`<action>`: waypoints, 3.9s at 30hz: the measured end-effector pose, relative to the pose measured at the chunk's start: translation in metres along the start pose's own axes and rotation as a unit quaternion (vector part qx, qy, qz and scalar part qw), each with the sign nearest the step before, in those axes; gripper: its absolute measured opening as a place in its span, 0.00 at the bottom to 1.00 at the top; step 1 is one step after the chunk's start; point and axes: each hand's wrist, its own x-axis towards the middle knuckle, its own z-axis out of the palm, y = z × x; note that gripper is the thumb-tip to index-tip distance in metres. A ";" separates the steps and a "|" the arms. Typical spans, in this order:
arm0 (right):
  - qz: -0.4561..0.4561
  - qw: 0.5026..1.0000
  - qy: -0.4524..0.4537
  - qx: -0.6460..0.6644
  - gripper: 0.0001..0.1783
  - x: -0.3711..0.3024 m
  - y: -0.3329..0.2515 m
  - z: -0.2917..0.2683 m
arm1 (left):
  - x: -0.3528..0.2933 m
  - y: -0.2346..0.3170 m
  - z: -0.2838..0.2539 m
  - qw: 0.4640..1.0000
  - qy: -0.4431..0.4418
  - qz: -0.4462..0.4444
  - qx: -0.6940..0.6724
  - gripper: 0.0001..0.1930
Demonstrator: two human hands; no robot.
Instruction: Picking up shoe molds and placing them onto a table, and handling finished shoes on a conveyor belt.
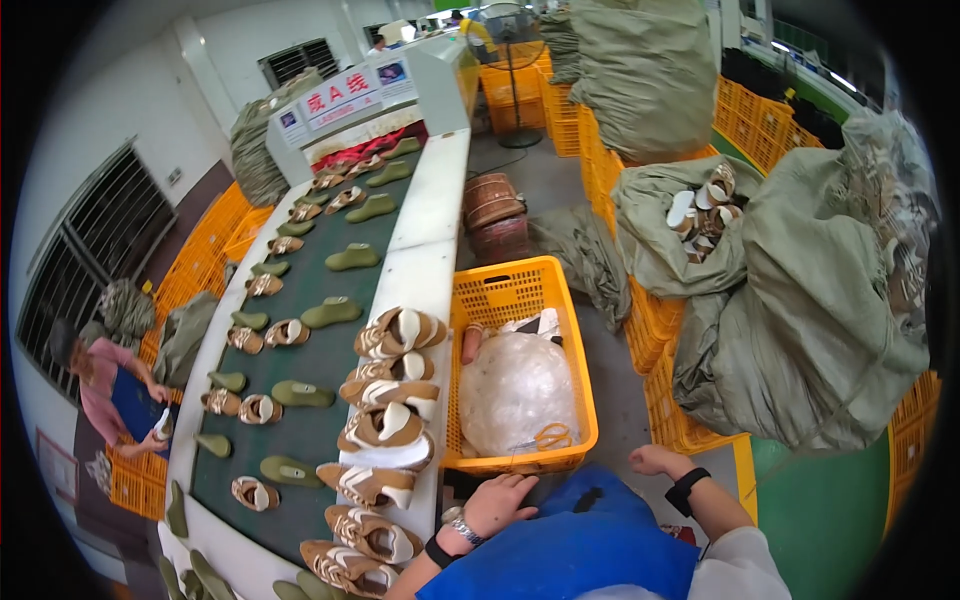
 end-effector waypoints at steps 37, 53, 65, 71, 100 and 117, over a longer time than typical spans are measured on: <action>0.139 0.884 0.141 0.424 0.17 0.080 0.170 -0.323 | 0.627 -0.087 -0.036 0.946 -0.216 0.240 -0.011 0.24; 0.004 0.926 -0.350 -0.142 0.12 0.457 0.156 -0.584 | 0.576 -0.330 -0.177 0.969 0.146 -0.175 -0.099 0.23; -0.091 0.823 -0.428 -0.362 0.10 0.759 -0.014 -0.751 | 0.558 -0.401 -0.261 0.854 0.297 -0.427 -0.022 0.23; -0.239 0.835 -0.170 -0.466 0.14 0.932 -0.070 -0.866 | 0.601 -0.474 -0.334 0.832 0.318 -0.455 0.001 0.23; -0.301 0.773 0.286 -0.480 0.22 1.474 -0.582 -0.859 | 0.556 -1.195 -0.547 0.817 0.197 -0.534 -0.090 0.17; -0.547 0.806 0.123 -0.190 0.17 1.194 -0.688 -0.778 | 0.375 -1.005 -0.542 0.757 0.370 -0.530 -0.095 0.23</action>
